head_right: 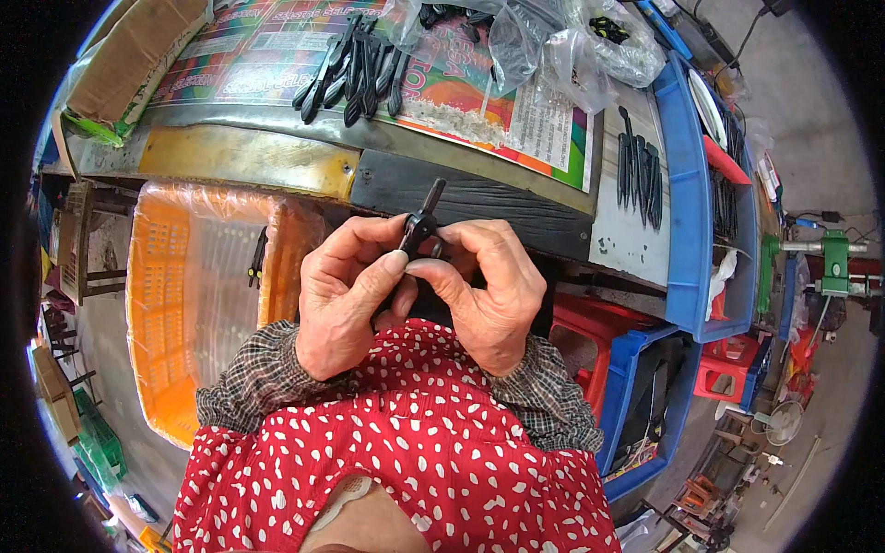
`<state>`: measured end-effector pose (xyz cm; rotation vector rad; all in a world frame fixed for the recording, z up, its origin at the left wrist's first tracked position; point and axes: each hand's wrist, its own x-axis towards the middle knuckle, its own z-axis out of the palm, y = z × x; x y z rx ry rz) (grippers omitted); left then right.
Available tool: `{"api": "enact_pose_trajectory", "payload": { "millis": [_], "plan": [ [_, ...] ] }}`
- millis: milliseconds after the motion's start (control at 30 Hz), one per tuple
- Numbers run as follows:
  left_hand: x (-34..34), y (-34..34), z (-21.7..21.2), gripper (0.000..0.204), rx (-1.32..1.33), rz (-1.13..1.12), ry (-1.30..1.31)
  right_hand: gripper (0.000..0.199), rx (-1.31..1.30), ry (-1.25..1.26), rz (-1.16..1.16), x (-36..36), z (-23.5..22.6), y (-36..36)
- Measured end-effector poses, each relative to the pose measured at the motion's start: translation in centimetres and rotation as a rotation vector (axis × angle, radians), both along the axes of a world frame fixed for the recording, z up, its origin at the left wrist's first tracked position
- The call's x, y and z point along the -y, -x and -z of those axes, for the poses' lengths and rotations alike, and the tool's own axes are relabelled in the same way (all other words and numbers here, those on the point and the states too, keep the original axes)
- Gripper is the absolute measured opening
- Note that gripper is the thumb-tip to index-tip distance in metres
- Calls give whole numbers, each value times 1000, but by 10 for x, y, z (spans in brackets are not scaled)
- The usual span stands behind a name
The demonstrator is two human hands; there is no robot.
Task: The person assembles small black plastic components by hand, taking them from bins and fitting them together.
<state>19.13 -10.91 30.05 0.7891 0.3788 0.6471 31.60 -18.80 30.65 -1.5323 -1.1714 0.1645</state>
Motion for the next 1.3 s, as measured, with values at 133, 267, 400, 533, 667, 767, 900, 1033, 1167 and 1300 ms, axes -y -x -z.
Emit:
{"api": "enact_pose_trajectory", "payload": {
  "millis": [133,267,400,533,667,767,900,1033,1167,1300],
  "plan": [
    [-3,1,0,24,-33,19,12,32,114,122,29,4,2,2],
    [-3,2,2,24,-14,6,18,32,102,148,-36,2,-2,-2],
    [-3,1,5,24,-45,-5,-18,31,122,167,-62,2,-6,-1],
    [-3,0,4,24,-31,-8,-17,31,34,231,-53,6,-11,0],
    [-5,1,7,24,-40,16,-25,30,-90,202,-45,9,-8,0],
    [-4,2,8,24,-42,33,-49,28,-294,152,-41,9,-7,0],
    [-2,1,6,24,-43,21,-97,28,-254,82,-27,7,1,-1],
    [-2,-1,2,26,-73,22,-116,28,-217,21,49,4,8,1],
    [-3,-2,1,27,-103,18,-118,28,-214,0,86,1,13,3],
    [-3,-3,7,27,-114,14,-180,28,-170,-13,123,-1,18,4]
  ]
}}
